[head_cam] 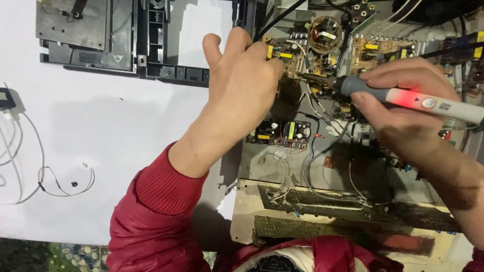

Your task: The person is repairing an electronic device by soldering components onto a circuit board and cleaning the area with a brush.

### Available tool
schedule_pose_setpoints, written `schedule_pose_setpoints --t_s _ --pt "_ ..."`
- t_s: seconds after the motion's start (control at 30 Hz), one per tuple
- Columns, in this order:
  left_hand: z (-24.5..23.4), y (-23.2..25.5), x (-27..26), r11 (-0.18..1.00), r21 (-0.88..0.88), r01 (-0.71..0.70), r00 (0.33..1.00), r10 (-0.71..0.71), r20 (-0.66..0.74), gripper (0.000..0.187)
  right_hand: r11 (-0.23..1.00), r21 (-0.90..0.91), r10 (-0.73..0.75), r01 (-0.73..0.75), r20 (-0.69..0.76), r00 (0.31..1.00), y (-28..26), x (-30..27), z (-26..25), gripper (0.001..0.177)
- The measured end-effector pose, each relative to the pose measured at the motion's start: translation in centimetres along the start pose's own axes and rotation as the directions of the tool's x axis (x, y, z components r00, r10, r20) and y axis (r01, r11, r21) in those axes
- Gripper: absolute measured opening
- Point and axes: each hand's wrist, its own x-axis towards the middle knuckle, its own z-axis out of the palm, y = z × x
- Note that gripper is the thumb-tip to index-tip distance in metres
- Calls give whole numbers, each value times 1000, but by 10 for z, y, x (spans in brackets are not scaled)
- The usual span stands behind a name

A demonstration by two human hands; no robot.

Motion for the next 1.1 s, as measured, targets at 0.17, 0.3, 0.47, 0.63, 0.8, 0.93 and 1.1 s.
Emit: schedule_pose_setpoints --t_s 0.17,0.3,0.47,0.63,0.8,0.93,1.1 --pt "14 4 -2 999 -22 23 999 -22 31 31 993 10 -120 120 5 993 7 2 9 19" --pt "15 6 -3 1000 16 -4 997 5 -72 25 998 -37 -47 48 33 998 3 2 11 22" --pt "22 8 -2 1000 7 -13 994 13 -109 27 997 -25 -75 77 60 995 2 5 13 22" --pt "20 11 2 999 15 -50 989 52 -135 27 999 -4 -44 44 42 998 1 6 16 20" --pt "19 13 5 998 33 -45 995 47 -84 25 999 33 4 -5 14 1000 -3 4 16 18" --pt "20 14 6 999 40 -26 999 28 -31 22 998 56 -1 0 26 1000 0 4 17 20" --pt "23 14 5 999 43 -24 997 27 -66 21 996 78 -33 32 20 999 2 4 19 19"
